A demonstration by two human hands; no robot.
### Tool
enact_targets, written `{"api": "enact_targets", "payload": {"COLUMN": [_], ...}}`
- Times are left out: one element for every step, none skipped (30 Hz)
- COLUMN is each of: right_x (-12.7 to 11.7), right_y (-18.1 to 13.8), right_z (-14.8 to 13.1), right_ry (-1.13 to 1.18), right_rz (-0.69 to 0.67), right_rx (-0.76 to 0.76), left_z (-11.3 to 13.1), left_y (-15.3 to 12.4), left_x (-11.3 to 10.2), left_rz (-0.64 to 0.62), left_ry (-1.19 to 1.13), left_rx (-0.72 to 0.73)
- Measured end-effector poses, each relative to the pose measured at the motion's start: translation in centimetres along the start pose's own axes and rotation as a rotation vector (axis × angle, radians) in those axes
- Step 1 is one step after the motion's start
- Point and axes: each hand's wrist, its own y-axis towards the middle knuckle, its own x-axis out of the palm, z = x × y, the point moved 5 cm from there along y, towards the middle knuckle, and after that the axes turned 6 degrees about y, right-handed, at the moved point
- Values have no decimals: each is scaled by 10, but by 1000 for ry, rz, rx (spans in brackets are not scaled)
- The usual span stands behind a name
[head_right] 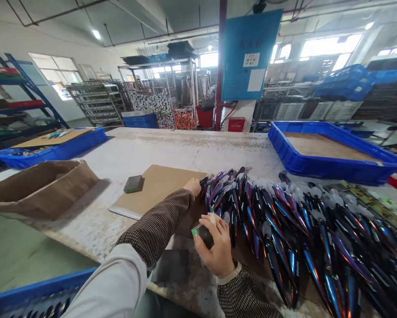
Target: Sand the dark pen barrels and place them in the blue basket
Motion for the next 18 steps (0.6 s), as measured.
{"api": "enact_targets", "payload": {"right_x": [-1,-2,-4,-6,-7,-8,-9,-9,-8,-6,-4,0,4,8,13,19,25,32], "right_y": [0,1,2,2,3,3,2,1,0,-2,-3,-5,-7,-8,-9,-9,-8,-7], "right_z": [0,0,0,1,1,1,2,2,3,4,5,5,5,3,2,-1,-4,-7], "right_ry": [7,16,28,42,58,75,92,108,124,139,150,158,160,157,149,137,118,92], "right_rz": [5,12,21,29,34,36,36,32,23,10,-4,-23,-42,-61,-83,-110,-143,-181], "right_rx": [4,10,17,25,33,41,47,55,64,77,93,112,132,152,167,174,169,155], "left_z": [-3,-8,-14,-20,-28,-37,-45,-53,-60,-65,-68,-69,-69,-66,-63,-58,-53,-48], "left_y": [-9,-19,-32,-48,-67,-90,-116,-146,-178,-212,-245,-277,-305,-329,-348,-362,-372,-377], "left_x": [-4,-9,-14,-18,-22,-25,-26,-25,-21,-15,-7,3,15,28,40,50,60,67], "left_rz": [1,2,3,5,7,10,14,21,23,25,56,76,80,90,96,102,111,121], "left_ry": [-10,-20,-29,-38,-46,-53,-60,-68,-77,-96,-150,-202,-251,-292,-328,-359,-386,-410], "left_rx": [-3,-9,-19,-30,-42,-55,-68,-78,-93,-104,-108,-125,-145,-172,-193,-214,-232,-244]}}
